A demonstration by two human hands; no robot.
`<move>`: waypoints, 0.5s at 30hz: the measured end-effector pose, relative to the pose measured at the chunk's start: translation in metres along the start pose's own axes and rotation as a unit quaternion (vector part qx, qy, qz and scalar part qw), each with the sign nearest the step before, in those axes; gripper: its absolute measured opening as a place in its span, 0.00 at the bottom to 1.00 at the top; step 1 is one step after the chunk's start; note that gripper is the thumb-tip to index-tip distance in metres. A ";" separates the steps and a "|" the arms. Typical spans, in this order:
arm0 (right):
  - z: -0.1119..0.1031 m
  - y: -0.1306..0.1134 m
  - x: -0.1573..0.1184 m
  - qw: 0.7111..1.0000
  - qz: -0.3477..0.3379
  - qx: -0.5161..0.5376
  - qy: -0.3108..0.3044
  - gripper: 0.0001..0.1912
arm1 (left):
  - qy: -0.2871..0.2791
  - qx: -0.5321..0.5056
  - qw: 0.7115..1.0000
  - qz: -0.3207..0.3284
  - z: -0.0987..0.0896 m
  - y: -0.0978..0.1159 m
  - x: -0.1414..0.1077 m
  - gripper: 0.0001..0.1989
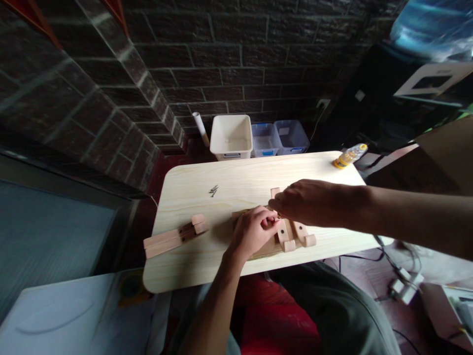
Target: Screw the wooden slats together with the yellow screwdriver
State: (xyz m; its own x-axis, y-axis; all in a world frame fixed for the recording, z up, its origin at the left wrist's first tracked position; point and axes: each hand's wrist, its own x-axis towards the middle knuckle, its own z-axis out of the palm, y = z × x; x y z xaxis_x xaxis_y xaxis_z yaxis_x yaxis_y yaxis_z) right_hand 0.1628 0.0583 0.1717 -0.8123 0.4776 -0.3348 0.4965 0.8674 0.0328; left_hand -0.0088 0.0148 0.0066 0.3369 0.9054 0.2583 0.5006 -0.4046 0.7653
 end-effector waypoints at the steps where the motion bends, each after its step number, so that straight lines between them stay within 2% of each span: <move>1: 0.002 0.001 0.000 1.000 -0.003 -0.001 -0.002 0.10 | 0.000 0.001 1.000 -0.001 0.000 0.000 0.000 0.02; 7: 0.010 0.008 0.002 1.000 -0.007 0.006 -0.010 0.10 | -0.013 0.001 1.000 0.004 -0.002 -0.004 0.001 0.01; 15: 0.001 0.004 0.004 0.999 0.024 0.017 -0.035 0.09 | -0.045 0.011 0.999 -0.011 -0.005 0.000 0.002 0.02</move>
State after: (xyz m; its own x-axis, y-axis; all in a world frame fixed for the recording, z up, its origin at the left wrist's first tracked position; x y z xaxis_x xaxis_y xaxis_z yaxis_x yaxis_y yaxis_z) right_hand 0.1618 0.0631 0.1696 -0.7649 0.5062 -0.3984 0.5448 0.8383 0.0191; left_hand -0.0122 0.0173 0.0103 0.3965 0.8988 0.1868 0.5262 -0.3892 0.7561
